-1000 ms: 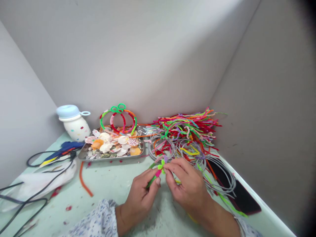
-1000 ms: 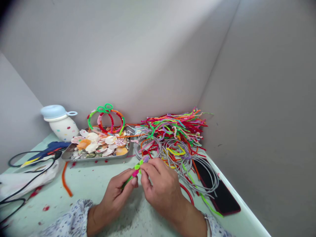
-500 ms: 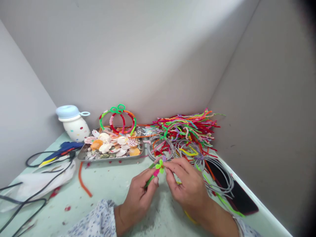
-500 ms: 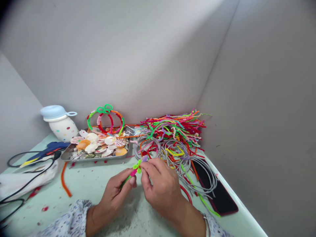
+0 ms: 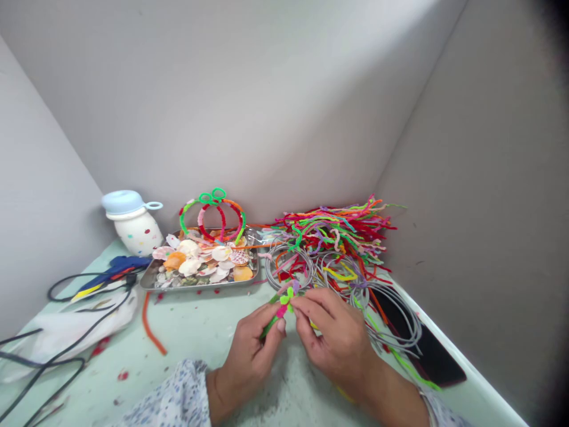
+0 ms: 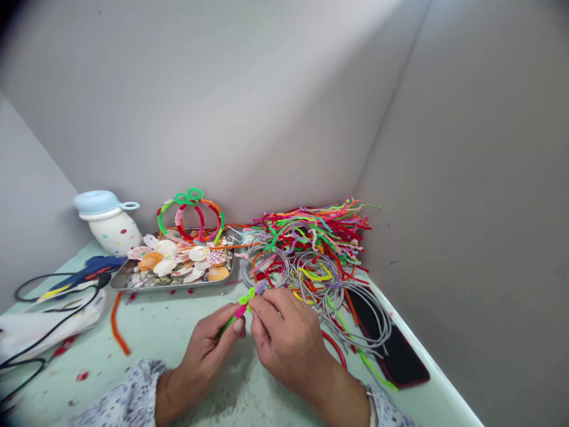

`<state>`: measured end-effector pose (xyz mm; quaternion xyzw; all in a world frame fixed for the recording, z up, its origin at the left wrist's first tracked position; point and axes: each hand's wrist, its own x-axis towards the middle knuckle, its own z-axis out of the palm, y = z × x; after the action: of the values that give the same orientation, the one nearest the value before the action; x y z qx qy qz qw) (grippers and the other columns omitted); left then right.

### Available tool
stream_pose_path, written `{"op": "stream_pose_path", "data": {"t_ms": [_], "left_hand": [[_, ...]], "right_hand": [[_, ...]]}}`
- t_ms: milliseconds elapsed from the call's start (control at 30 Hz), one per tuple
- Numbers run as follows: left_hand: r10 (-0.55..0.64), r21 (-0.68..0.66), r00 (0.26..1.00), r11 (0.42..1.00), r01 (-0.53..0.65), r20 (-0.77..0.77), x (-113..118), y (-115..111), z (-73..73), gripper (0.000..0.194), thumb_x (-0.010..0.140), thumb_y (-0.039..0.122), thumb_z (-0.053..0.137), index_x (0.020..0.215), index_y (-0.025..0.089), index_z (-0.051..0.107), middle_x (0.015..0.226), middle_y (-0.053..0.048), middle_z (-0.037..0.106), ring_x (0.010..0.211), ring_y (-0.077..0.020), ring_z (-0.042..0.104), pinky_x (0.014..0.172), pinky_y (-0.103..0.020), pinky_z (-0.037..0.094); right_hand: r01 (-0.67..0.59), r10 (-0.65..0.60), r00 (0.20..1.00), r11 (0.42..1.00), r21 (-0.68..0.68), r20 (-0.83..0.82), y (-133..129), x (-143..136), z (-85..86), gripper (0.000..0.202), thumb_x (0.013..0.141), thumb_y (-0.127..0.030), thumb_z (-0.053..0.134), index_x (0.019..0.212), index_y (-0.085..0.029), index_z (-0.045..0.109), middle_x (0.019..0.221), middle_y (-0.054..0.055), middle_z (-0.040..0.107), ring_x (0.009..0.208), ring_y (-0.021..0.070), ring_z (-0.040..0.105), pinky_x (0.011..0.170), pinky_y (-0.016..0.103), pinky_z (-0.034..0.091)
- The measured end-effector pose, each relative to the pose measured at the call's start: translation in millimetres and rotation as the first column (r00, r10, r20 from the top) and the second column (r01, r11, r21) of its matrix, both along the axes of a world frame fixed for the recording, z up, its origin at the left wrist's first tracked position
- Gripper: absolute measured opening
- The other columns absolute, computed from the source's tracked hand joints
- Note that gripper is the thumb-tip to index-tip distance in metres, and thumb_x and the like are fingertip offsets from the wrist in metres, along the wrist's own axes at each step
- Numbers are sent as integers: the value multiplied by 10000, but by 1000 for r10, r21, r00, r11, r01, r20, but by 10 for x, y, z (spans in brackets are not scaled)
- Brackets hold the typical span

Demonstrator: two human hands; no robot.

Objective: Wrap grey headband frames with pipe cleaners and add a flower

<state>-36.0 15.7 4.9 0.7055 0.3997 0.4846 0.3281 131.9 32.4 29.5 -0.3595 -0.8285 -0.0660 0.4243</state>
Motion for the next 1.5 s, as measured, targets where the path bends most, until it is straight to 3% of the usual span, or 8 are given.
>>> {"op": "stream_pose_path", "data": {"t_ms": [233, 500, 1100, 1500], "left_hand": [[-19, 2, 1000, 1000, 19, 22, -4, 3, -9, 175, 923, 239, 448, 846, 168, 589, 739, -13, 534, 702, -147, 499, 694, -246, 416], [-1, -23, 999, 1000, 2, 44, 1, 4, 0, 183, 926, 245, 449, 835, 164, 586, 748, -15, 551, 695, -140, 492, 659, -232, 403], [-13, 42, 1000, 999, 14, -20, -8, -8, 0, 194, 905, 212, 466, 755, 172, 584, 701, -16, 521, 657, -148, 475, 680, -256, 414], [-29, 39, 998, 999, 26, 54, -12, -16, 15, 177, 918, 217, 452, 793, 170, 568, 736, -18, 526, 700, -145, 488, 660, -243, 391]], "right_hand": [[-14, 14, 1000, 1000, -8, -13, 2, -11, 17, 214, 830, -112, 548, 995, -188, 661, 868, 54, 649, 781, 166, 623, 689, 292, 519], [-18, 8, 990, 997, -71, -139, 18, 23, 43, 225, 835, -111, 554, 1024, -191, 646, 910, 51, 636, 824, 158, 611, 735, 301, 516], [45, -44, 998, 999, -16, 34, 29, 7, 28, 125, 875, -145, 543, 924, -184, 652, 859, 32, 646, 760, 142, 621, 708, 267, 491], [-3, -1, 997, 999, 48, 76, -14, 22, 70, 157, 862, -125, 547, 976, -175, 642, 865, 39, 651, 762, 147, 623, 671, 264, 480]]}}
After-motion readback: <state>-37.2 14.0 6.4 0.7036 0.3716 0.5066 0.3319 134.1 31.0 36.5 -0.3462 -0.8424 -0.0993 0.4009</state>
